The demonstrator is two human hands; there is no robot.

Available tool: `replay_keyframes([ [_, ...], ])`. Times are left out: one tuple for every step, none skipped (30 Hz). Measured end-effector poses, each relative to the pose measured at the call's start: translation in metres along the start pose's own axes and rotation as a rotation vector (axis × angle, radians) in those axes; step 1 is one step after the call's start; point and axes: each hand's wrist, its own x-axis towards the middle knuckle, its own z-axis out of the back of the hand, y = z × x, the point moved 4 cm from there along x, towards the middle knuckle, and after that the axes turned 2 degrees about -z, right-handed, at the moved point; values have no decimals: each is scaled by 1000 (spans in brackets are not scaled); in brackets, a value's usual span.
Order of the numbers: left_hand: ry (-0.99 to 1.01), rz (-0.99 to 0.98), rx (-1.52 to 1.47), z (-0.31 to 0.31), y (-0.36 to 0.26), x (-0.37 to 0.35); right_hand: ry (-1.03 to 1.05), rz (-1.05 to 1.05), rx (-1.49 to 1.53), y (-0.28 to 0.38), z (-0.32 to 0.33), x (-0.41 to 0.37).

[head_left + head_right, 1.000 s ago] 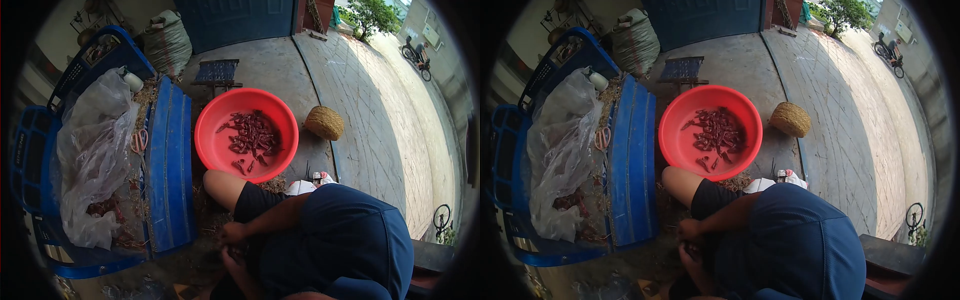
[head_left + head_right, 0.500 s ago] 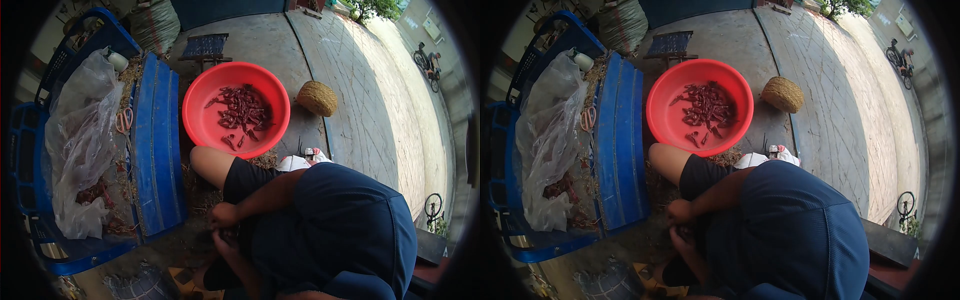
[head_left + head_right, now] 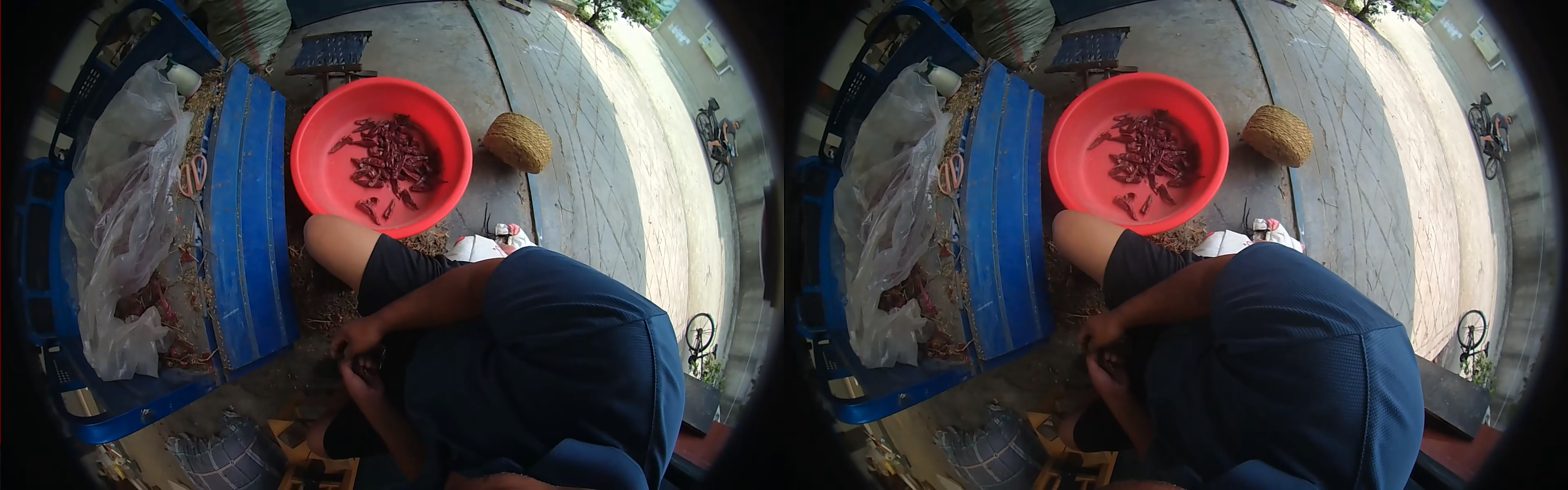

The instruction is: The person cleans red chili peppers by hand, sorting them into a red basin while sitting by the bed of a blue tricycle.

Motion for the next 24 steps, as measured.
replay_keyframes([
  [-51,10,-52,3,0,0,19,5,-2,-4,-2,1],
  [-59,-5,-65,3,0,1,124,-41,62,12,3,-7],
  [-84,-41,-15,2,1,1,231,-88,124,23,4,-13],
  [-109,-79,34,3,0,0,254,-81,117,23,1,-12],
  [-118,-99,17,13,2,2,258,-138,15,21,0,-11],
  [-34,-28,-14,21,7,4,261,-191,-91,20,0,-10],
  [52,39,-46,13,7,1,286,-181,-106,21,-1,-9],
  [44,14,-67,9,4,-4,266,-195,-64,21,-1,-8],
  [37,15,-76,7,3,-9,251,-211,-24,21,-2,-7],
  [30,11,-90,-1,-1,-15,291,-201,-45,23,-4,-7],
  [20,-22,-123,0,-2,-12,270,-286,134,23,-4,-8],
  [68,-40,-80,0,-3,-9,248,-376,307,22,-5,-7],
  [117,-58,-40,-2,-3,-6,291,-377,276,20,-7,-7],
  [109,-93,-79,-3,-5,-7,273,-391,332,14,-9,-7],
  [59,-74,-82,-3,-6,-9,251,-408,386,15,-9,-6],
  [11,-50,-90,-4,-6,-9,288,-420,350,15,-11,-6],
  [5,-76,-137,-1,-6,-7,235,-440,321,20,-9,-6],
  [25,-53,-114,4,-5,-3,182,-458,294,21,-8,-6],
  [42,-30,-85,10,-1,-2,220,-468,265,18,-12,-6],
  [35,-51,-121,14,2,0,195,-450,307,15,-12,-5],
  [14,-49,-107,18,5,0,166,-429,354,13,-13,-3],
  [-5,-43,-85,23,6,1,190,-430,339,10,-17,-4],
  [-9,-60,-98,19,3,0,160,-277,115,13,-14,-4],
  [6,-84,-76,9,0,-4,124,-118,-101,19,-11,-1],
])
